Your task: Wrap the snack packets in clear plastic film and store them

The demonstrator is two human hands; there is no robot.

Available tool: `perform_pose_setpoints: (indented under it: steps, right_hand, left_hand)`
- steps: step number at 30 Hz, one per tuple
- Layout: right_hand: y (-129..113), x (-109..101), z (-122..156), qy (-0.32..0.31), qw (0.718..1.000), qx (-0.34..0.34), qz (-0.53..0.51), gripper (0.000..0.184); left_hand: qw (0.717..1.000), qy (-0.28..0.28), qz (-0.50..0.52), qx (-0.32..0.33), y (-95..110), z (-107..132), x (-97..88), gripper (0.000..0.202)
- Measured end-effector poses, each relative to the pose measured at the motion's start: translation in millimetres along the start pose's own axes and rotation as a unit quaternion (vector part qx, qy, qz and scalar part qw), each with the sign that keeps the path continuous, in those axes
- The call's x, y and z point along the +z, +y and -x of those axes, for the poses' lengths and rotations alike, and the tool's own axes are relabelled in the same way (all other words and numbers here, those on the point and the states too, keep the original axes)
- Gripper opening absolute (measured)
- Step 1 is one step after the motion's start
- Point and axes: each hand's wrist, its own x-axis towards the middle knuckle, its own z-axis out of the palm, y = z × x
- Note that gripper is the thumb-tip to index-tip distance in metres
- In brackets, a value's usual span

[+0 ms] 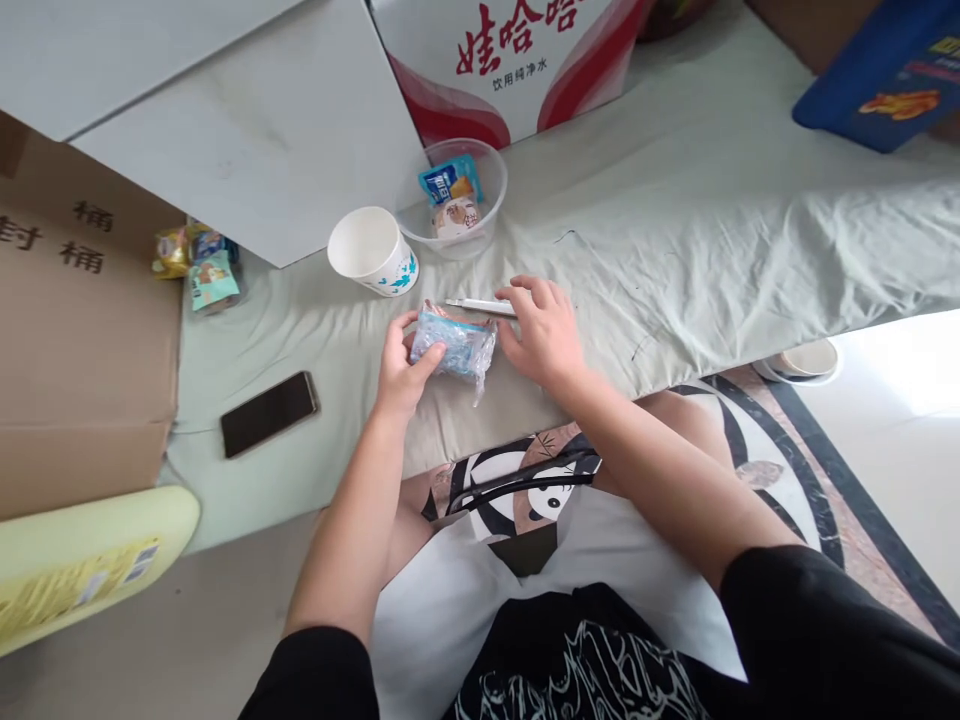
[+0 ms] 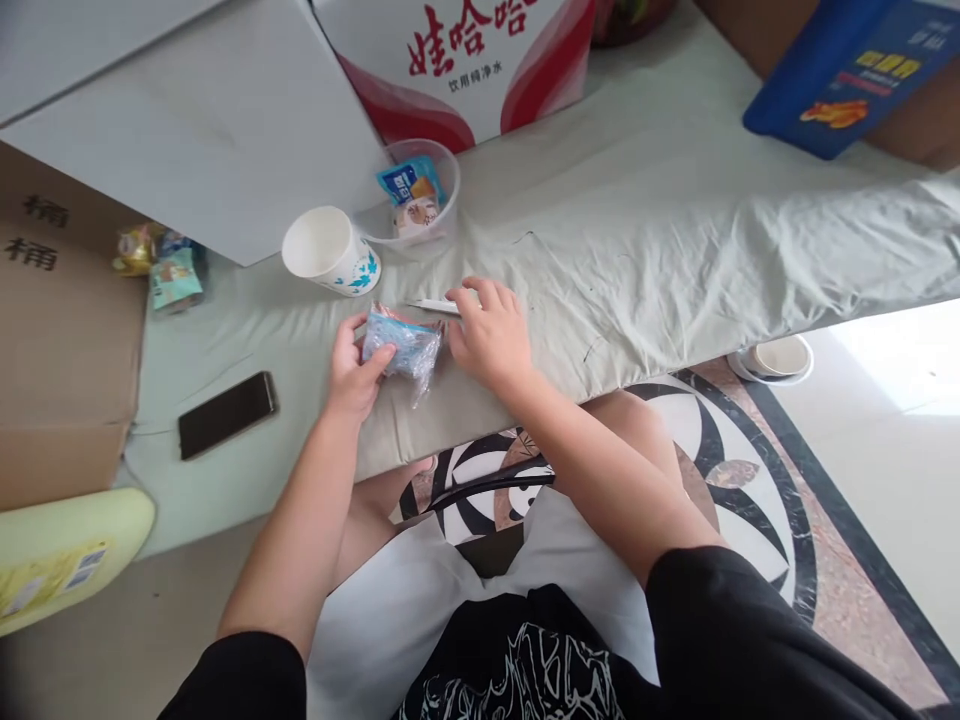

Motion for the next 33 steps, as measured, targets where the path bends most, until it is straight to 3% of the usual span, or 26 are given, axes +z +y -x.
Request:
perform_pose_setpoints:
  steps: [3,7,11,14,17,20,23,27,30,33]
  right_hand:
    - [0.7,6.8,-1.9,-0.018,0.999,0.032,0.03,0.043]
    - [0.7,13.5,-7.6,-0.056,0.996,0.067,0.029,0.028]
    - [-8.1,13.8,-10.8,-0.041,0.987,0.095,-0.124,0.019]
    - [-18.6,15.0,-6.5,-0.068,0.951,0.113,-0.28,0.016]
    - [-26.9,18.2,-0.3,-0.095,0.932,0.062,-0.345,0.031]
    - [-30.7,19.2,2.8,-0.128,0.938,0.065,-0.316,0.049]
    - [-30.4,17.8,2.5,-0.108,0.954,0.107,-0.259,0.047]
    - [-28.2,17.9,1.7,-0.083,0.965,0.134,-0.209,0.042]
    - [-27.0,18.7,1.6,-0.082,0.968,0.12,-0.203,0.04]
    - [-25.4,16.8,1.5,-0.05,0.97,0.067,-0.228,0.027]
  left_hand:
    - [1.0,-0.014,-0.011,0.0,-0.4,3.5,-3.3,0.08]
    - [1.0,-0.021,0.006,-0.009,2.2,8.6,-6.3,0.082]
    - [0.998,-0.001,0.059,-0.03,2.5,8.0,-10.7,0.08]
    - [0.995,0.0,0.081,-0.05,3.0,7.5,-12.6,0.078]
    - [0.996,-0.012,0.072,-0.043,2.0,8.7,-12.8,0.077]
    - [1.0,-0.021,0.016,0.012,-2.1,11.8,-13.2,0.075]
    - [0.996,-0.047,-0.024,0.069,-7.3,16.1,-14.4,0.074]
    - [0.989,-0.098,-0.03,0.102,-10.3,19.6,-13.0,0.09]
    - [0.99,-0.05,-0.077,0.105,-11.3,18.4,-9.1,0.078]
    - [0.993,0.007,-0.06,0.106,-16.9,13.4,-8.3,0.066]
